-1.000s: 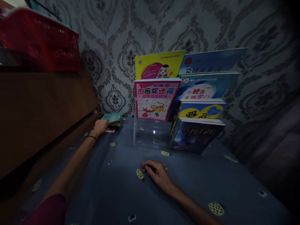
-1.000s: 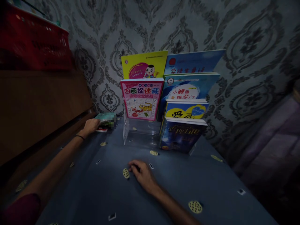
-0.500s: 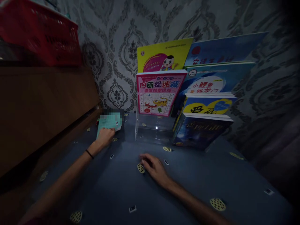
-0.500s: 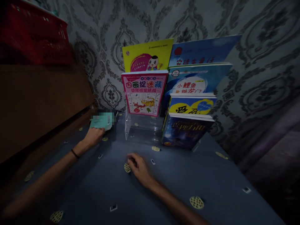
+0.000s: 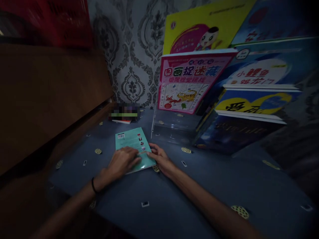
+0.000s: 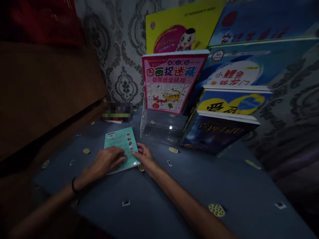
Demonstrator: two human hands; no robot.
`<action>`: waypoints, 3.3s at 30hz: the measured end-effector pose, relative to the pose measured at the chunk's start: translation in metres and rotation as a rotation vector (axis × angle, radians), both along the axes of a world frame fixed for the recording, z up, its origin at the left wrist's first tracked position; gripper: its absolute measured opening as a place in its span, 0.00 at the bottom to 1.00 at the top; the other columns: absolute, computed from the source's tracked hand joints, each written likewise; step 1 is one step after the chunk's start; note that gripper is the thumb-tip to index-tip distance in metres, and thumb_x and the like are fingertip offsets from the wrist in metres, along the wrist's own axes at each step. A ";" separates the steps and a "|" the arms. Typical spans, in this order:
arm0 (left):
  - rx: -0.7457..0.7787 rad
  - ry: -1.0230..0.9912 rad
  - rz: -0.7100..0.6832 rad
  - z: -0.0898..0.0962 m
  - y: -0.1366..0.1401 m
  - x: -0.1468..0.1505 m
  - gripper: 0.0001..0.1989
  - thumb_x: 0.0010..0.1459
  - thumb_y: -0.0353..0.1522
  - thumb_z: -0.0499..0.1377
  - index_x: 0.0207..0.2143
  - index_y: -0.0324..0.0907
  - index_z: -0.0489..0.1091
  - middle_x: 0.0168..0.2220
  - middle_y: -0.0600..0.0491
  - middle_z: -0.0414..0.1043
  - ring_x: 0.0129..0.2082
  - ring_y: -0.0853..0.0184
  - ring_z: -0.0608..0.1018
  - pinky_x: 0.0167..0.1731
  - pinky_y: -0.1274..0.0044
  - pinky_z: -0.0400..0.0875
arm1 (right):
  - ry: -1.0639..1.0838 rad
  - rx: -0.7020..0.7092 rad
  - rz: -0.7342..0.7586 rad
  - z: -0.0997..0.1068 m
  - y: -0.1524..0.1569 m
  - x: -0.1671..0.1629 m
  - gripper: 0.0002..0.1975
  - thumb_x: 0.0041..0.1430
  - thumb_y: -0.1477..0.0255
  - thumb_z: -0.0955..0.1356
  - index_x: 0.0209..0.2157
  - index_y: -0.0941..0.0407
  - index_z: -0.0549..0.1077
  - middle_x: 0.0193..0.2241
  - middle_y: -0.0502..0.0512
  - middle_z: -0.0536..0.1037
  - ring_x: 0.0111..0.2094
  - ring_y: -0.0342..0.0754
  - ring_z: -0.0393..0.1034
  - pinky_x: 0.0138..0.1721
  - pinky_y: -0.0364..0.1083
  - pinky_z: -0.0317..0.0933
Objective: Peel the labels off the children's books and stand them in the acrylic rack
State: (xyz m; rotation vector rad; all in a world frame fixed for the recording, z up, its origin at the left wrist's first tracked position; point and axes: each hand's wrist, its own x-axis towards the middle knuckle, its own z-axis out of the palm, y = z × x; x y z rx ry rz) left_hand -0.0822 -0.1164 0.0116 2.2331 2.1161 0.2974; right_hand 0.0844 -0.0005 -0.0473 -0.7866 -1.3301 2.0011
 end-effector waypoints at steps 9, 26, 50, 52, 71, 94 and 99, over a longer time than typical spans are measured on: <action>0.049 -0.013 0.276 -0.042 0.061 -0.092 0.24 0.70 0.42 0.46 0.64 0.43 0.62 0.66 0.44 0.64 0.67 0.55 0.65 0.64 0.62 0.61 | -0.031 0.069 0.042 -0.002 -0.008 0.004 0.34 0.42 0.61 0.78 0.51 0.54 0.68 0.34 0.51 0.80 0.34 0.49 0.76 0.34 0.45 0.67; 0.059 0.301 0.322 0.003 0.088 -0.086 0.18 0.71 0.39 0.47 0.43 0.42 0.75 0.43 0.45 0.78 0.46 0.56 0.77 0.42 0.70 0.70 | -0.292 0.450 0.043 0.006 -0.029 0.059 0.23 0.60 0.58 0.67 0.53 0.54 0.70 0.35 0.53 0.76 0.31 0.47 0.72 0.29 0.46 0.67; -0.379 0.649 0.049 0.059 0.264 -0.137 0.33 0.60 0.32 0.58 0.67 0.46 0.56 0.58 0.42 0.73 0.56 0.56 0.77 0.53 0.70 0.70 | -0.313 0.567 0.055 -0.002 -0.031 0.063 0.20 0.68 0.60 0.62 0.55 0.52 0.73 0.38 0.55 0.79 0.36 0.49 0.74 0.39 0.49 0.71; -0.345 0.666 0.042 0.057 0.256 -0.131 0.27 0.64 0.33 0.54 0.65 0.41 0.58 0.56 0.38 0.74 0.55 0.54 0.77 0.52 0.69 0.70 | -0.309 0.585 0.038 -0.002 -0.032 0.062 0.19 0.67 0.60 0.62 0.54 0.52 0.73 0.38 0.55 0.79 0.36 0.50 0.73 0.37 0.49 0.71; -0.197 0.635 0.147 0.038 0.214 -0.104 0.34 0.63 0.42 0.59 0.65 0.33 0.54 0.61 0.29 0.66 0.57 0.45 0.75 0.51 0.64 0.70 | -0.304 0.611 0.039 0.000 -0.029 0.059 0.18 0.66 0.66 0.63 0.53 0.54 0.74 0.44 0.58 0.80 0.40 0.52 0.75 0.39 0.50 0.70; -0.111 0.594 0.128 0.053 0.192 -0.124 0.22 0.67 0.38 0.53 0.59 0.38 0.59 0.51 0.37 0.76 0.51 0.53 0.79 0.49 0.69 0.71 | -0.291 0.690 -0.036 0.001 -0.028 0.058 0.14 0.63 0.69 0.65 0.48 0.51 0.76 0.42 0.55 0.81 0.38 0.50 0.74 0.40 0.49 0.68; -0.064 0.526 0.095 0.027 0.179 -0.114 0.22 0.67 0.34 0.54 0.61 0.39 0.59 0.59 0.35 0.69 0.59 0.53 0.74 0.58 0.64 0.67 | -0.302 0.696 -0.024 -0.005 -0.028 0.057 0.16 0.64 0.68 0.64 0.51 0.51 0.76 0.42 0.55 0.80 0.40 0.50 0.74 0.40 0.48 0.68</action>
